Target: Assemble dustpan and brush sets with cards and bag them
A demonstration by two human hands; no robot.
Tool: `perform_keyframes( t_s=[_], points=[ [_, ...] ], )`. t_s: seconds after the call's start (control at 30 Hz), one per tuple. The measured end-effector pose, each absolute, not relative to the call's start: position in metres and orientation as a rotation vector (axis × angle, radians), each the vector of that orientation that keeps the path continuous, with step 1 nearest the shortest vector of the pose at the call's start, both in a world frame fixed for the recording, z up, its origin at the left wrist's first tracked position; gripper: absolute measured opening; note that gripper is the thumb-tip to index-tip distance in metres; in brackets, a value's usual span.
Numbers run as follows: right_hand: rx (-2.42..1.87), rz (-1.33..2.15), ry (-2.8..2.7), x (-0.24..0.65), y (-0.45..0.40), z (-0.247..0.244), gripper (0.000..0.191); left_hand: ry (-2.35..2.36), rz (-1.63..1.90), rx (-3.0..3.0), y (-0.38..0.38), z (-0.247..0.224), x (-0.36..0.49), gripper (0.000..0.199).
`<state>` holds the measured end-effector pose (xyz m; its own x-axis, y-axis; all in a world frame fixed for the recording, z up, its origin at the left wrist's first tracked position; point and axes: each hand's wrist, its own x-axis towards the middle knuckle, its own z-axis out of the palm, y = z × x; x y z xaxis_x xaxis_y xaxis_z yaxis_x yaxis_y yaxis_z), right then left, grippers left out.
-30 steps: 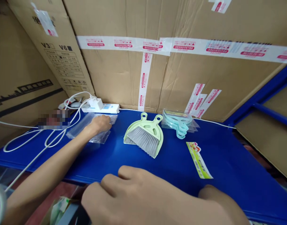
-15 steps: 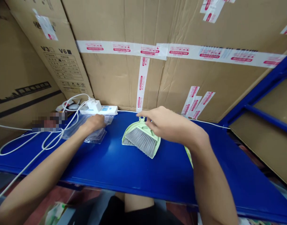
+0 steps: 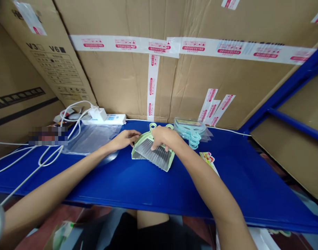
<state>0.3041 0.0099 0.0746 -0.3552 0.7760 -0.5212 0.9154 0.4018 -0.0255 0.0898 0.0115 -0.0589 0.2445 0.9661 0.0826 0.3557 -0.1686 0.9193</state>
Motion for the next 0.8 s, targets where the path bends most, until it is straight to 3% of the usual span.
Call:
perform_keyframes(
  t_s=[0.13,0.33,0.57,0.7,0.8],
  points=[
    [1.368,-0.530,2.241,0.301,0.011,0.069,0.058,1.157,0.884,1.482,0.011,-0.053,0.086,0.029],
    [1.330,-0.298,2.546,0.300,0.022,0.062,0.039,1.156,0.890,1.380,0.004,-0.044,0.089,0.029],
    [1.318,-0.383,2.760,0.298,0.023,0.061,0.034,1.146,1.103,1.258,-0.003,-0.033,0.100,0.061],
    [1.344,-0.370,2.868,0.292,0.018,0.058,0.034,0.985,1.107,1.104,-0.005,-0.028,0.100,0.057],
    [1.402,-0.322,2.908,0.287,0.016,0.052,0.039,0.937,1.116,1.045,-0.005,-0.024,0.099,0.042]
  ],
)
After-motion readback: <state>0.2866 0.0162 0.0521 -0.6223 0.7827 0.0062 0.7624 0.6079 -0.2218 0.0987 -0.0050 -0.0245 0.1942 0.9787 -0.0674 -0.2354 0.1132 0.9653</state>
